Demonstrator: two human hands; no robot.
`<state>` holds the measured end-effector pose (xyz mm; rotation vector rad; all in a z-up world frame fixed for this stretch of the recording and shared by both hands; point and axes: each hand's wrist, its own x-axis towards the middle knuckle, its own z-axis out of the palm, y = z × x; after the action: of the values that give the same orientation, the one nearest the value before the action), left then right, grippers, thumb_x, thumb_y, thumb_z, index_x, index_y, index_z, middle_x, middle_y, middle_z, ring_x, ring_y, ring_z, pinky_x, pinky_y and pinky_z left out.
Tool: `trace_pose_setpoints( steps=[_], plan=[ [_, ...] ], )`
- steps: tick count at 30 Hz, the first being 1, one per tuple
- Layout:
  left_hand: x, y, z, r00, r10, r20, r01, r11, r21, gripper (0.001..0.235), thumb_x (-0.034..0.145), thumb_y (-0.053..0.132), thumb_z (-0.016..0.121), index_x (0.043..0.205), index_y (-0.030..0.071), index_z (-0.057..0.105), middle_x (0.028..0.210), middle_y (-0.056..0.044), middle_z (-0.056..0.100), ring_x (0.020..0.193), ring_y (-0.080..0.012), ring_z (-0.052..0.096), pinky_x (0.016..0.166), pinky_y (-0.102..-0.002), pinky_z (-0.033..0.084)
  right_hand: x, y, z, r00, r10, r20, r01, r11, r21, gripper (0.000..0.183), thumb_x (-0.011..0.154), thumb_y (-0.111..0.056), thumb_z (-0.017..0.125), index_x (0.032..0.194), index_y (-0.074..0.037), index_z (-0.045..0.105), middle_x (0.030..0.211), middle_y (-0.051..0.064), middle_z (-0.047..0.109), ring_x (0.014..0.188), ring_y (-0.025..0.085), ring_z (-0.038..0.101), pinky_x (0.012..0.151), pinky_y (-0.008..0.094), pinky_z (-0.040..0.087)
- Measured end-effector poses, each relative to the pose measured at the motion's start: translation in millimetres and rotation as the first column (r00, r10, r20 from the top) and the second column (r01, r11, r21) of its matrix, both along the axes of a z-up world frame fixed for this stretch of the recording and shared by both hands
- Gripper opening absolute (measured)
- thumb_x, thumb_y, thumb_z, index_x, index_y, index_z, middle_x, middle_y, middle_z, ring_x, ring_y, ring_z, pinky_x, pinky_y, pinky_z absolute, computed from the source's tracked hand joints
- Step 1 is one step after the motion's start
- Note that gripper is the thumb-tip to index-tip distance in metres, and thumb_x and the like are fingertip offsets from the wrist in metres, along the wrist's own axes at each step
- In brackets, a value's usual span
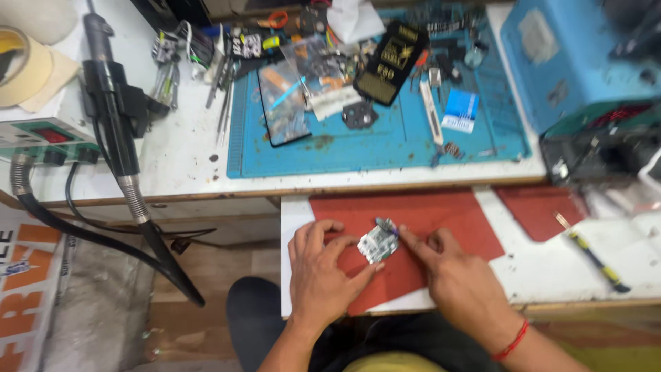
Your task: The person uses a purple plastic tool to scrape the surface of a small green circuit board placed on a red mat. They then use a hot air gun to apply heat to the board. The workspace is cluttered with various electronic parts and tools.
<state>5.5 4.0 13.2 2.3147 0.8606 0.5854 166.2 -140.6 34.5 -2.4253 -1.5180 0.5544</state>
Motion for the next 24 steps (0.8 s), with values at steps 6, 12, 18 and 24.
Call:
trace_pose_setpoints(
  steps=[6, 12, 18, 24],
  plan=[
    [-5, 0, -1, 1.0, -0.002, -0.013, 0.002, 0.999, -0.034, 0.046, 0.062, 0.039, 0.093, 0.095, 0.011, 0.078, 0.118, -0.005, 0.06, 0.12, -0.028, 0.047, 0.103, -0.046, 0.035, -8, -3, 0, 0.999, 0.039, -0.008, -0.039, 0.999, -0.004, 0.081, 0.079, -0.001, 0.051, 0.153, -0.033, 0.051, 0.112, 0.013, 0.061, 0.069, 0.038, 0.069, 0.062, 0.048, 0.057],
    [-5, 1, -1, 1.0, -0.013, -0.008, 0.012, 1.0, -0.014, 0.044, 0.063, 0.039, 0.092, 0.095, 0.011, 0.079, 0.117, -0.005, 0.059, 0.121, -0.0277, 0.047, 0.104, -0.047, 0.034, -5, -4, -5, 0.993, 0.122, -0.005, -0.122, 0.993, -0.007, 0.078, 0.081, -0.003, 0.053, 0.155, -0.03, 0.048, 0.108, 0.012, 0.062, 0.071, 0.036, 0.07, 0.06, 0.047, 0.057],
    [-5, 4, 4, 0.999, 0.007, -0.035, -0.009, 0.998, -0.06, 0.046, 0.063, 0.038, 0.092, 0.099, 0.012, 0.078, 0.122, -0.005, 0.058, 0.124, -0.0287, 0.046, 0.103, -0.046, 0.033, 2, -2, -31, 0.993, 0.119, -0.011, -0.119, 0.986, -0.117, 0.078, 0.086, -0.006, 0.051, 0.157, -0.038, 0.045, 0.114, 0.012, 0.059, 0.08, 0.036, 0.072, 0.071, 0.048, 0.059],
    [-10, 0, 4, 1.0, 0.002, -0.001, -0.002, 0.996, -0.09, 0.046, 0.065, 0.038, 0.092, 0.097, 0.01, 0.076, 0.119, -0.004, 0.057, 0.123, -0.0271, 0.046, 0.105, -0.045, 0.034, 8, -1, -43, 0.995, 0.088, -0.041, -0.094, 0.979, -0.18, 0.088, 0.082, -0.004, 0.051, 0.158, -0.046, 0.041, 0.121, 0.009, 0.058, 0.087, 0.035, 0.074, 0.082, 0.046, 0.06]
  ],
)
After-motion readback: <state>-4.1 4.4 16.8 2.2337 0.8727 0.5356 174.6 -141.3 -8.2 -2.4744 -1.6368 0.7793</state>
